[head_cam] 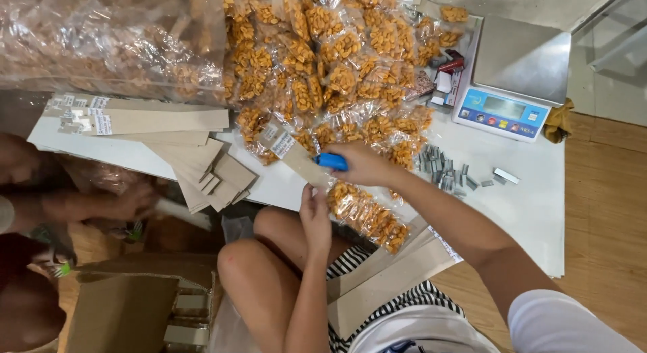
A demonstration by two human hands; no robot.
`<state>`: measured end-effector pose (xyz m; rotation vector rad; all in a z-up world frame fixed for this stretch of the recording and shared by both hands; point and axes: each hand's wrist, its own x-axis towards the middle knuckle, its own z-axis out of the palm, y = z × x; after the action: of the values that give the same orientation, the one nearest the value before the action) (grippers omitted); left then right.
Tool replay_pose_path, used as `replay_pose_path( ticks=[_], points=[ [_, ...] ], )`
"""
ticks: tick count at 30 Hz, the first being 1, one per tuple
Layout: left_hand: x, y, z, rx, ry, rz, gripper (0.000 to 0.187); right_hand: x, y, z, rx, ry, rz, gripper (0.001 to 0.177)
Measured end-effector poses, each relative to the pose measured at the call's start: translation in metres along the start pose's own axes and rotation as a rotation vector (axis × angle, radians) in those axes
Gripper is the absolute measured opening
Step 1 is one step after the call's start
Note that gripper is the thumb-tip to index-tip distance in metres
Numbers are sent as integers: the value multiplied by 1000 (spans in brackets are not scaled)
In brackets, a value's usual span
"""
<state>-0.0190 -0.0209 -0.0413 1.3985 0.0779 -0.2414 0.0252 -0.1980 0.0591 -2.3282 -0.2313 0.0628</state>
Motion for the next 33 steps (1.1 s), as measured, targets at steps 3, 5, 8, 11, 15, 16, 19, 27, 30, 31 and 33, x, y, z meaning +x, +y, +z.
replay_pose_path(
  ticks=[3,5,8,11,15,16,19,27,30,31,33],
  points=[
    [12,-33,-10,-48,-74,74,33,6,3,13,39,74,84,58],
    [8,-34,-7,-31,-49,89,31,13,8,30,74,214,166,53],
    [0,-22,1,28,-2,119,30,21,-5,46,265,423,251,39],
    [-7,0,9,90,49,146,27,31,-24,55,469,482,279,35],
    [-15,26,9,284,85,137,33,51,3,86,528,545,363,42],
    [-18,29,9,287,105,136,33,45,3,89,535,527,356,42],
    [-10,21,10,213,79,67,29,41,9,85,513,529,341,36],
    [15,-55,4,40,36,-67,33,37,72,6,-915,370,-20,35],
    [6,-16,7,51,42,-72,45,28,113,7,-847,372,-72,50],
    [2,-8,6,50,37,-77,45,24,94,2,-850,369,-65,50],
    [-1,9,10,27,46,-50,58,15,56,-12,-580,320,-48,46]
  ],
)
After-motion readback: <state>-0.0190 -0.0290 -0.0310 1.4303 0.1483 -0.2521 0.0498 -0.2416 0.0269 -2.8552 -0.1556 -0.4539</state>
